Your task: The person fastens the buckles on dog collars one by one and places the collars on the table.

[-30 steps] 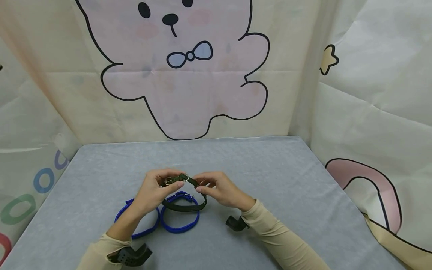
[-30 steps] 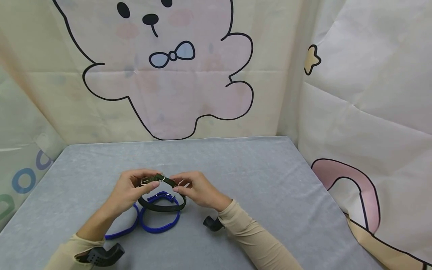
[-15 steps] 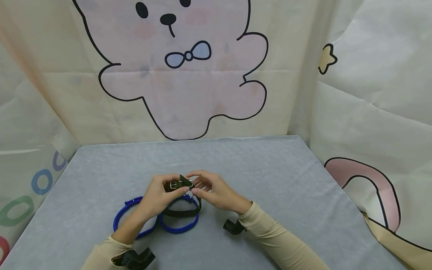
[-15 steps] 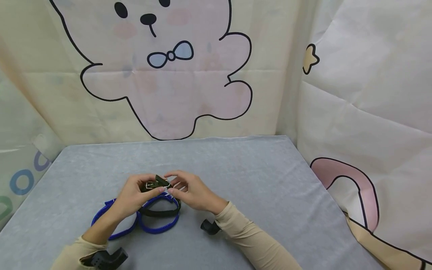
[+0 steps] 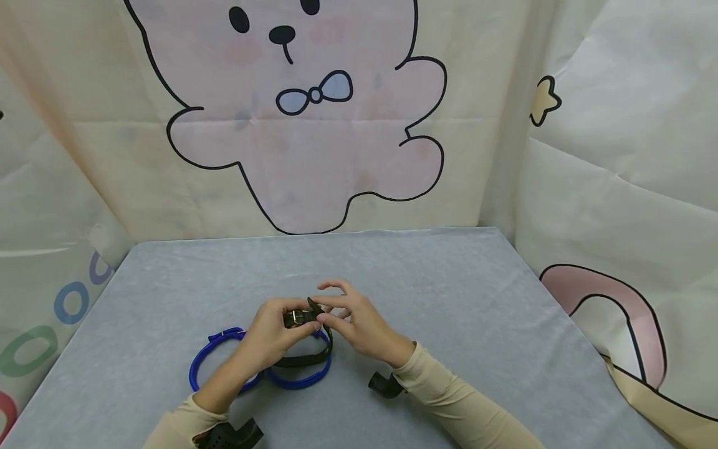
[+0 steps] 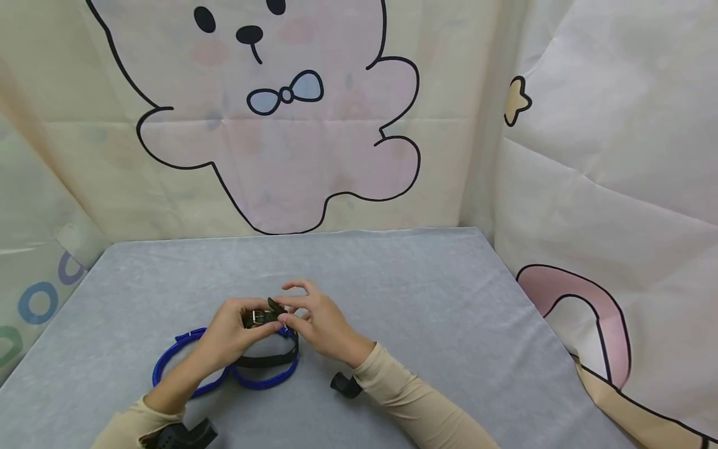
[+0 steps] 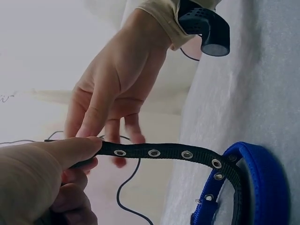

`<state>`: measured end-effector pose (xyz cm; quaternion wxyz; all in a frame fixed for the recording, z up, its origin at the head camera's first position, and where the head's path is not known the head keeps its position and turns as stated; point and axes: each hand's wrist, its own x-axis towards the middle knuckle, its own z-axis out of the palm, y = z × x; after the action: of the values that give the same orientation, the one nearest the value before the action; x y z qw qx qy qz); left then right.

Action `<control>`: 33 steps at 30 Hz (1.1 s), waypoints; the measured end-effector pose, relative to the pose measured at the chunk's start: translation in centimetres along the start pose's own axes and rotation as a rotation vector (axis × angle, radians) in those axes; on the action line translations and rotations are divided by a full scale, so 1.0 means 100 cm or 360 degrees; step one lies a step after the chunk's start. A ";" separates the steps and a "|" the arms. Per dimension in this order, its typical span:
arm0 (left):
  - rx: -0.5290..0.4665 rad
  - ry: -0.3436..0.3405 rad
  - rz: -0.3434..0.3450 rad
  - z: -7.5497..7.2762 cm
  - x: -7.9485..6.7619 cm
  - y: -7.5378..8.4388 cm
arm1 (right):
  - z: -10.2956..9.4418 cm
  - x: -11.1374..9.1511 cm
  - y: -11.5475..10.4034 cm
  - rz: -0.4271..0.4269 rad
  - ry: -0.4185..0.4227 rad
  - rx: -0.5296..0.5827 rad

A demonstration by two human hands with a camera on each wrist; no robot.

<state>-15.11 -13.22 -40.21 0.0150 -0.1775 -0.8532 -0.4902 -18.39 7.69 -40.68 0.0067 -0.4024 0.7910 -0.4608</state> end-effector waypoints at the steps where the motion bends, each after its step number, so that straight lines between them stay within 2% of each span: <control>1: 0.0008 -0.0001 0.0000 0.000 0.000 0.000 | 0.000 0.000 0.000 -0.0016 0.0021 -0.0007; 9: 0.0068 -0.0068 -0.0022 0.000 0.000 -0.004 | -0.003 0.004 0.002 -0.0080 0.0130 0.0266; 15: 0.0033 -0.0108 -0.0031 -0.001 0.000 -0.008 | -0.003 0.006 0.004 -0.0052 0.0169 0.0442; 21: -0.0068 -0.0154 -0.0060 0.000 0.003 -0.010 | -0.004 0.006 0.007 -0.0056 0.0313 0.0548; 28: -0.0265 0.0002 -0.0156 -0.006 0.004 -0.009 | -0.008 0.008 0.010 -0.0081 0.0466 0.0679; 33: -0.0396 -0.0007 -0.0205 -0.008 0.005 -0.008 | -0.010 0.009 0.010 -0.0101 0.0509 0.0687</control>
<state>-15.94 -14.16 -40.38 -0.0405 -0.1238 -0.7955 -0.5918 -20.02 8.08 -40.56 -0.0471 -0.3385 0.6525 -0.6764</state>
